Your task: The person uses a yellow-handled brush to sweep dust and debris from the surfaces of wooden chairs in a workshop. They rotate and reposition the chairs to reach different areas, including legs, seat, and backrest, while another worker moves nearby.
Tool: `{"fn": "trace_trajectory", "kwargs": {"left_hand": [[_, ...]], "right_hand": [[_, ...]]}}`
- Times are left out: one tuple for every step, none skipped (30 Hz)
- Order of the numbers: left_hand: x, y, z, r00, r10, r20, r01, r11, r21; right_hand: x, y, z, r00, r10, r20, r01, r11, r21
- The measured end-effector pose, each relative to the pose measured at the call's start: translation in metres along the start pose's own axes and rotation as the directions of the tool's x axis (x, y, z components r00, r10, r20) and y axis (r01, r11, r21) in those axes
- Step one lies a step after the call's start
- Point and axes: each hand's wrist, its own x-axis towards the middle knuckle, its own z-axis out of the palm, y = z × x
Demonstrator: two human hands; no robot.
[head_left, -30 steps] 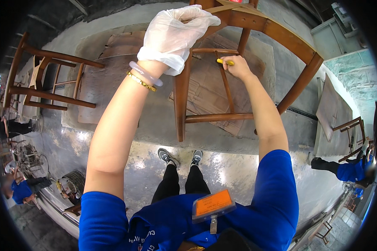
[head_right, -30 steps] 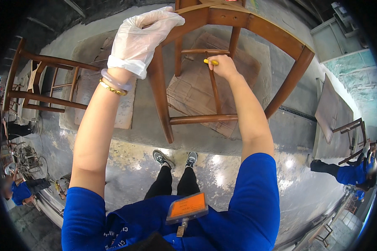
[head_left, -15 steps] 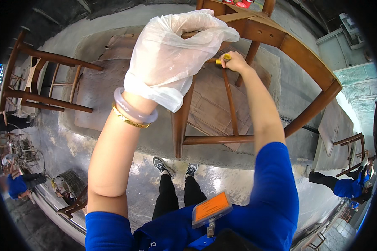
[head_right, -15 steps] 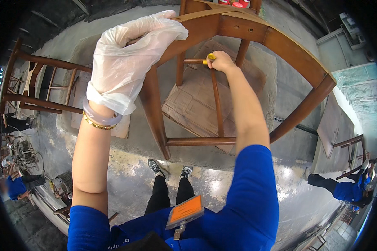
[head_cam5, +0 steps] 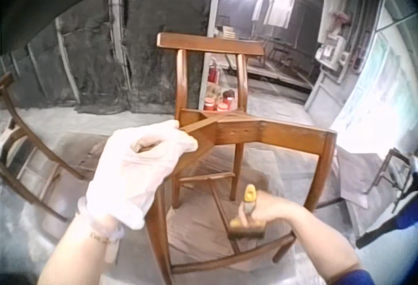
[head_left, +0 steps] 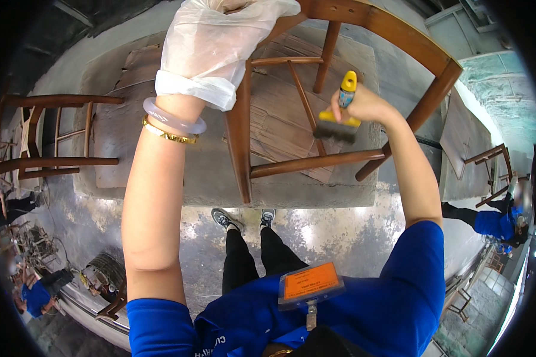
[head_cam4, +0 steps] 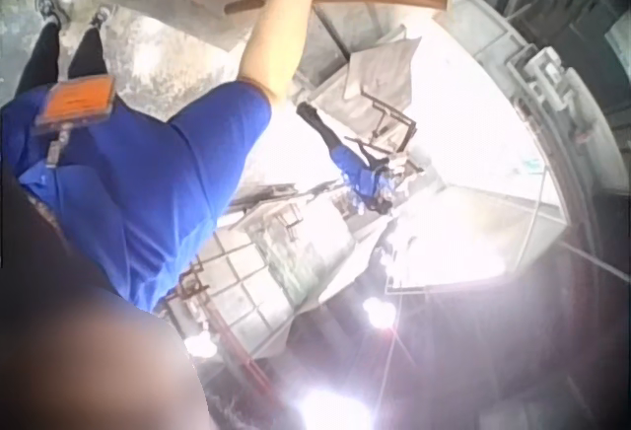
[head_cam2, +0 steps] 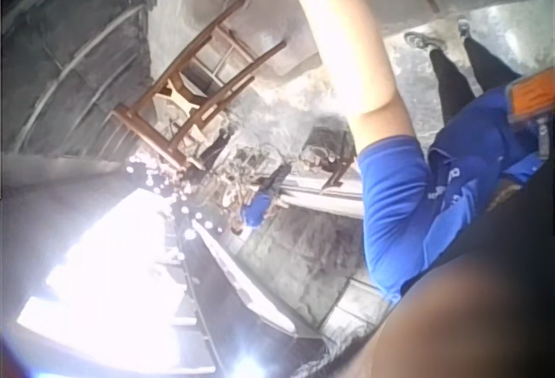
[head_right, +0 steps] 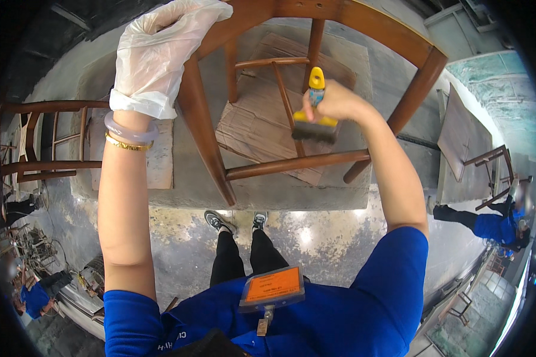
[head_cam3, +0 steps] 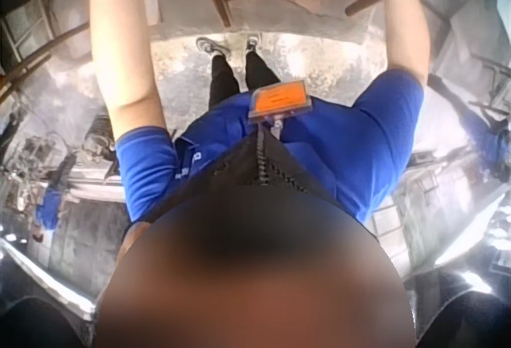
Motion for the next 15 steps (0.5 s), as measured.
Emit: {"fn": "trace_trajectory", "kwargs": {"left_hand": [[-0.005, 0.005, 0.001, 0.998, -0.068, -0.004, 0.068, 0.998, 0.006], [-0.007, 0.009, 0.002, 0.992, -0.130, -0.005, 0.130, 0.991, 0.013], [-0.010, 0.013, 0.005, 0.989, -0.151, 0.003, 0.150, 0.988, 0.043], [-0.013, 0.017, 0.006, 0.985, -0.172, 0.009, 0.171, 0.983, 0.070], [-0.015, 0.018, 0.013, 0.985, -0.146, -0.094, 0.163, 0.963, 0.215], [-0.019, 0.019, 0.019, 0.973, -0.118, -0.197, 0.183, 0.918, 0.353], [-0.024, 0.020, 0.023, 0.970, -0.136, -0.201, 0.195, 0.928, 0.316], [-0.031, 0.021, 0.027, 0.968, -0.159, -0.196, 0.210, 0.937, 0.281], [-0.035, 0.020, 0.030, 0.967, -0.175, -0.184, 0.218, 0.944, 0.247], [-0.036, 0.018, 0.032, 0.978, -0.134, -0.159, 0.172, 0.951, 0.258], [-0.040, 0.016, 0.033, 0.986, -0.099, -0.136, 0.133, 0.955, 0.266], [-0.045, 0.014, 0.034, 0.992, -0.065, -0.112, 0.094, 0.959, 0.269], [-0.048, 0.011, 0.035, 0.995, -0.045, -0.091, 0.066, 0.969, 0.239], [-0.051, 0.009, 0.036, 0.997, -0.022, -0.072, 0.037, 0.977, 0.212], [-0.054, 0.007, 0.037, 0.998, -0.009, -0.056, 0.019, 0.984, 0.177]], "right_hand": [[0.001, 0.000, -0.003, 0.996, 0.065, -0.059, -0.076, 0.978, -0.197], [0.003, 0.002, -0.004, 0.989, 0.150, 0.009, -0.137, 0.927, -0.350], [0.006, 0.005, -0.003, 0.972, 0.235, -0.004, -0.202, 0.828, -0.523], [0.009, 0.009, -0.003, 0.948, 0.270, 0.169, -0.209, 0.928, -0.309], [0.010, 0.015, 0.000, 0.899, 0.238, 0.368, -0.229, 0.971, -0.067], [0.011, 0.020, -0.001, 0.912, 0.100, 0.397, -0.155, 0.982, 0.110], [0.009, 0.026, -0.001, 0.942, 0.160, 0.293, -0.210, 0.966, 0.148], [0.009, 0.032, -0.002, 0.952, 0.191, 0.239, -0.248, 0.941, 0.232], [0.006, 0.039, -0.003, 0.966, 0.215, 0.144, -0.252, 0.908, 0.334], [0.005, 0.045, -0.002, 0.972, 0.232, -0.021, -0.233, 0.971, -0.051], [0.004, 0.052, -0.002, 0.951, 0.310, 0.007, -0.302, 0.929, -0.215], [0.003, 0.058, 0.001, 0.925, 0.377, -0.038, -0.362, 0.848, -0.388], [0.003, 0.064, 0.005, 0.887, 0.439, -0.145, -0.438, 0.699, -0.564], [0.003, 0.069, 0.007, 0.860, 0.507, 0.060, -0.427, 0.778, -0.460], [0.002, 0.072, 0.011, 0.845, 0.473, 0.249, -0.413, 0.873, -0.258]]}}
